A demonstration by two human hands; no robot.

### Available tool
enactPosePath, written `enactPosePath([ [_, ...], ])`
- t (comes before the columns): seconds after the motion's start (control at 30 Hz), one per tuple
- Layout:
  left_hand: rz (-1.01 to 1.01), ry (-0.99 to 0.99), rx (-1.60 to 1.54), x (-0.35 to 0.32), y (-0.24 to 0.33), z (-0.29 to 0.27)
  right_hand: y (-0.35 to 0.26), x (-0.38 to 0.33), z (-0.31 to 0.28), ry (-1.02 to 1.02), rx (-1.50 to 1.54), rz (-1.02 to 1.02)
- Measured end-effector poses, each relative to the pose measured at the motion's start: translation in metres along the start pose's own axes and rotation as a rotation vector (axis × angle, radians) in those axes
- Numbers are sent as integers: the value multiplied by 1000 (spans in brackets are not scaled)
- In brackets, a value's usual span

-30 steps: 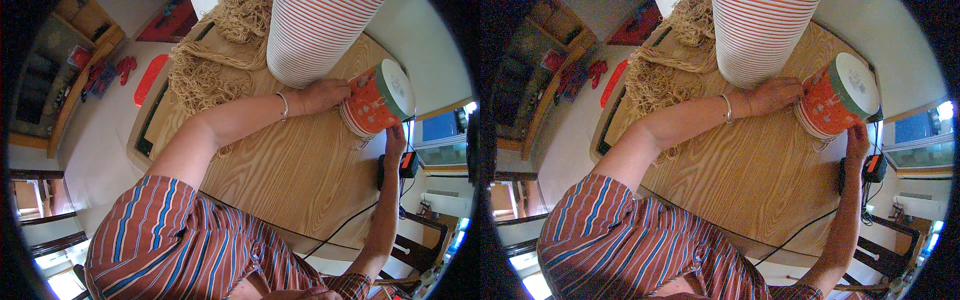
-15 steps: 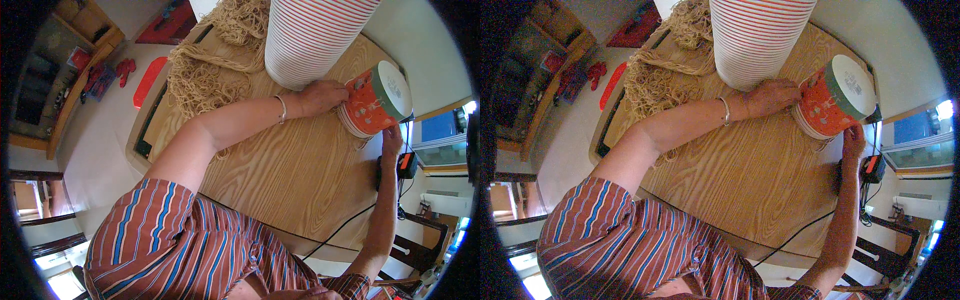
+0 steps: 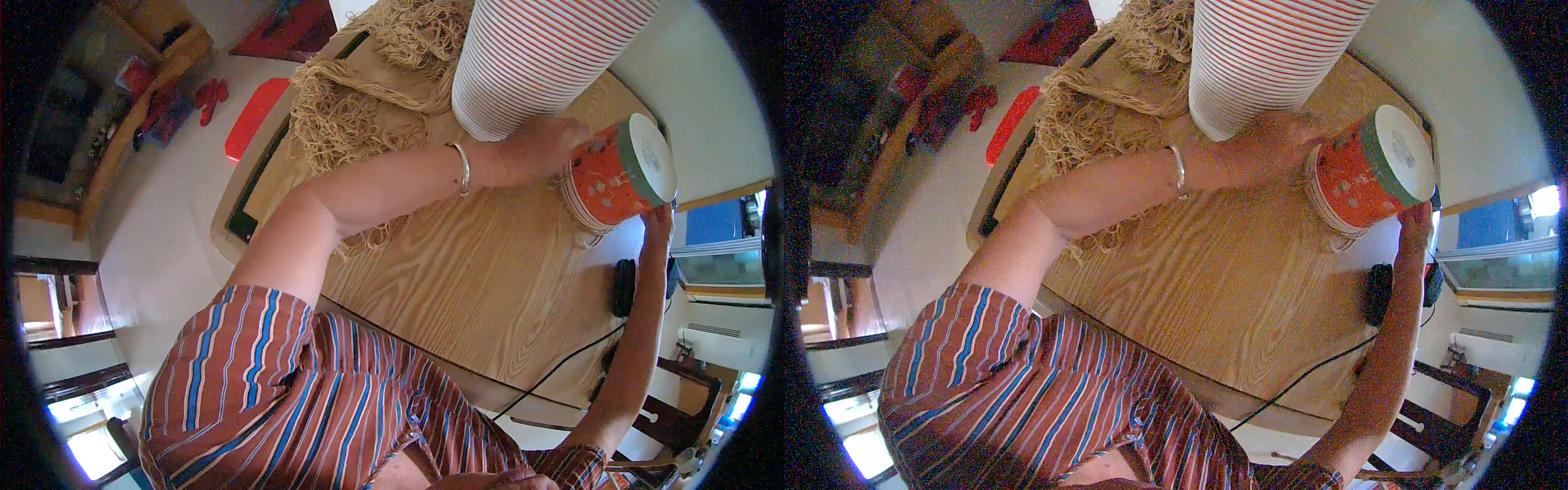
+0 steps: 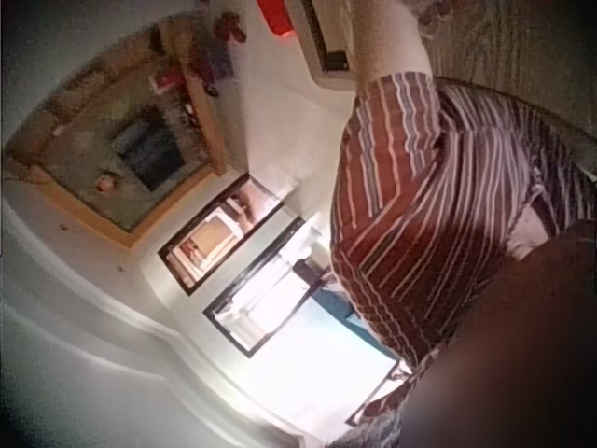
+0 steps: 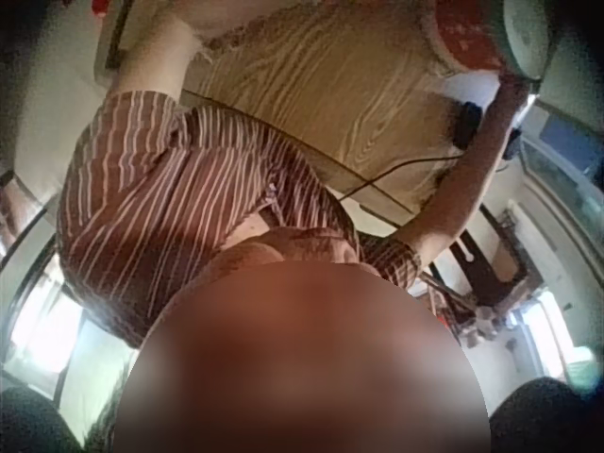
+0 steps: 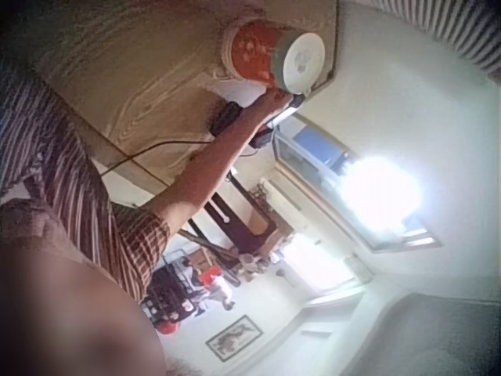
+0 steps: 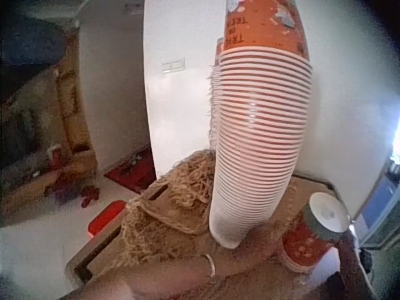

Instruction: Tying strings onto paper containers as part of a manufacturing or packaging process.

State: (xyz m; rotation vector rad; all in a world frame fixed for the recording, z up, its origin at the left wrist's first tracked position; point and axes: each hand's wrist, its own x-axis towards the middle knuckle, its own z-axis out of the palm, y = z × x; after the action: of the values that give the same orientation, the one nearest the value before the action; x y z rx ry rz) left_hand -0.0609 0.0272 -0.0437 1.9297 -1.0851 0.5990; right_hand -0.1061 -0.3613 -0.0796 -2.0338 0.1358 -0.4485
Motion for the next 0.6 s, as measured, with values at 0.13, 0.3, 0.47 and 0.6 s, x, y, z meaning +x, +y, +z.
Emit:
enactPosePath([
  [0.13,28,80,-136,4,26,-51,-56,-6,43,-80,151,128],
  [0.3,80,128,-39,7,57,-123,-60,-9,38,-171,40,82],
  [0.47,306,334,95,46,67,-172,-27,-1,1,31,42,172],
  [0.6,404,559,228,99,68,-213,-46,-5,-8,204,167,-104],
])
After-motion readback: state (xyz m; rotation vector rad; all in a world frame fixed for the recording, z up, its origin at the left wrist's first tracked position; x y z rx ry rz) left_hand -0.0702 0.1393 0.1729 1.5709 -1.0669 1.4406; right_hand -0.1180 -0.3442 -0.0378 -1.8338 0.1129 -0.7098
